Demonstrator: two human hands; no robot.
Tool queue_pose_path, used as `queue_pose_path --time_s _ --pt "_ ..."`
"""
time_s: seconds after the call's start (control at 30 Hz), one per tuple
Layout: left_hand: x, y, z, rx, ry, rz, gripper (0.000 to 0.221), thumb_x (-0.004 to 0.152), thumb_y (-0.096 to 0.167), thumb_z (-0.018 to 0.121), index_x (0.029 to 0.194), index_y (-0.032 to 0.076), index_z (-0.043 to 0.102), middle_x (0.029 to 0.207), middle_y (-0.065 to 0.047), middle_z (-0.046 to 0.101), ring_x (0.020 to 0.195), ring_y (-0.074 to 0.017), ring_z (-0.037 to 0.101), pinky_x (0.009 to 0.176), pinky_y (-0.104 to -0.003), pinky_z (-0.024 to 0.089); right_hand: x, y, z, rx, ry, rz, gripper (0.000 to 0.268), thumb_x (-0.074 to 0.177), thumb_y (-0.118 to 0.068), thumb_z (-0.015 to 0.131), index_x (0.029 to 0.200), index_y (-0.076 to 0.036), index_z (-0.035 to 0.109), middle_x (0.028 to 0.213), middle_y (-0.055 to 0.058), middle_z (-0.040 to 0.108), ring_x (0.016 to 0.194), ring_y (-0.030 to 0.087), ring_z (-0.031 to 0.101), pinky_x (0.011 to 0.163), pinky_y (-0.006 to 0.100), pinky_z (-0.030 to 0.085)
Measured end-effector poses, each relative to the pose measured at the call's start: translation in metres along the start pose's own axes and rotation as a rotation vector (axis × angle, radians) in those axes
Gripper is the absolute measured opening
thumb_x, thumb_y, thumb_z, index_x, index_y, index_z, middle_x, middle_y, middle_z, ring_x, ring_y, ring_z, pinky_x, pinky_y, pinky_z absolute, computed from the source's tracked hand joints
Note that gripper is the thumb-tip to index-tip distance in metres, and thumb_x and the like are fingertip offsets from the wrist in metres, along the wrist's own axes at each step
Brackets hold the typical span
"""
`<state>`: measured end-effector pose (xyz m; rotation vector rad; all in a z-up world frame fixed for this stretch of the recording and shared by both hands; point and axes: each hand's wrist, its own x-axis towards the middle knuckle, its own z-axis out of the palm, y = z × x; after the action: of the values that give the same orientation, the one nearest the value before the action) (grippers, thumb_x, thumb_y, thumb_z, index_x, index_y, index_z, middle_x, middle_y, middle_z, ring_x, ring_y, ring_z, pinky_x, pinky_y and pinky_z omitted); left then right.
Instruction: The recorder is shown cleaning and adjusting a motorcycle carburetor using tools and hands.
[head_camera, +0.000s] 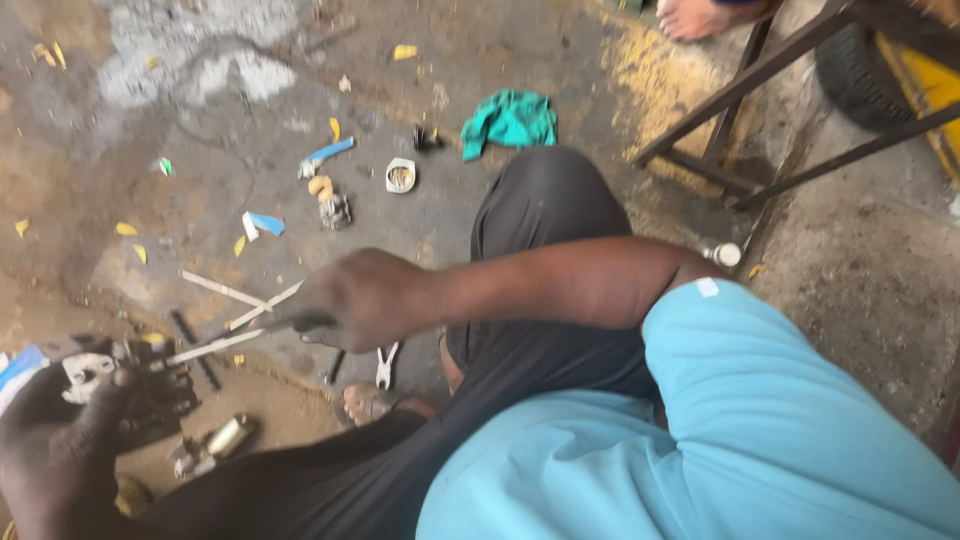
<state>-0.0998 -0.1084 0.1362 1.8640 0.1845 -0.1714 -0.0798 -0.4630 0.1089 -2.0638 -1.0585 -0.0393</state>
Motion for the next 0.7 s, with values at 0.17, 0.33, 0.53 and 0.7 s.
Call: queue_pose_path --time_s 0.17,0.33,0.53,0.7 --pt "-0.007 0.006 -0.001 -0.006 -0.018 0.066 0.04 0.107 0.011 0.073 0.139 -0.006 0.058 0.12 -0.016 0.07 0.1 -0.0213 0.071 0.078 -0.036 0.062 0.008 0.003 -0.006 1.061 -0.265 0.522 0.039 0.107 -0.036 0.063 0.144 -0.026 0.06 0.088 -0.003 0.067 0.06 0.009 0.056 0.052 0.025 0.048" --pt "-0.004 0.016 0.011 -0.041 -0.008 0.051 0.04 0.103 0.011 0.073 0.136 -0.005 0.059 0.115 -0.016 0.07 0.097 -0.0229 0.072 0.077 -0.038 0.063 0.006 -0.007 -0.009 0.506 -0.306 0.396 0.044 0.104 -0.037 0.065 0.146 -0.029 0.059 0.081 -0.002 0.065 0.052 0.008 0.048 0.041 0.027 0.039" --pt "-0.004 0.006 0.003 -0.035 0.016 0.058 0.042 0.103 0.01 0.073 0.14 -0.005 0.06 0.114 -0.014 0.07 0.095 -0.0196 0.071 0.078 -0.033 0.061 0.006 -0.003 -0.01 0.248 -0.097 0.176 0.046 0.104 -0.038 0.066 0.148 -0.029 0.055 0.09 -0.006 0.063 0.069 0.007 0.06 0.057 0.026 0.054" --pt "-0.004 -0.002 0.002 -0.014 -0.001 0.118 0.038 0.106 0.011 0.077 0.135 -0.007 0.06 0.111 -0.014 0.071 0.094 -0.0173 0.07 0.08 -0.028 0.058 0.008 0.005 0.0 1.044 -0.436 0.608 0.046 0.105 -0.035 0.065 0.149 -0.02 0.059 0.084 -0.002 0.066 0.063 0.008 0.057 0.053 0.025 0.047"
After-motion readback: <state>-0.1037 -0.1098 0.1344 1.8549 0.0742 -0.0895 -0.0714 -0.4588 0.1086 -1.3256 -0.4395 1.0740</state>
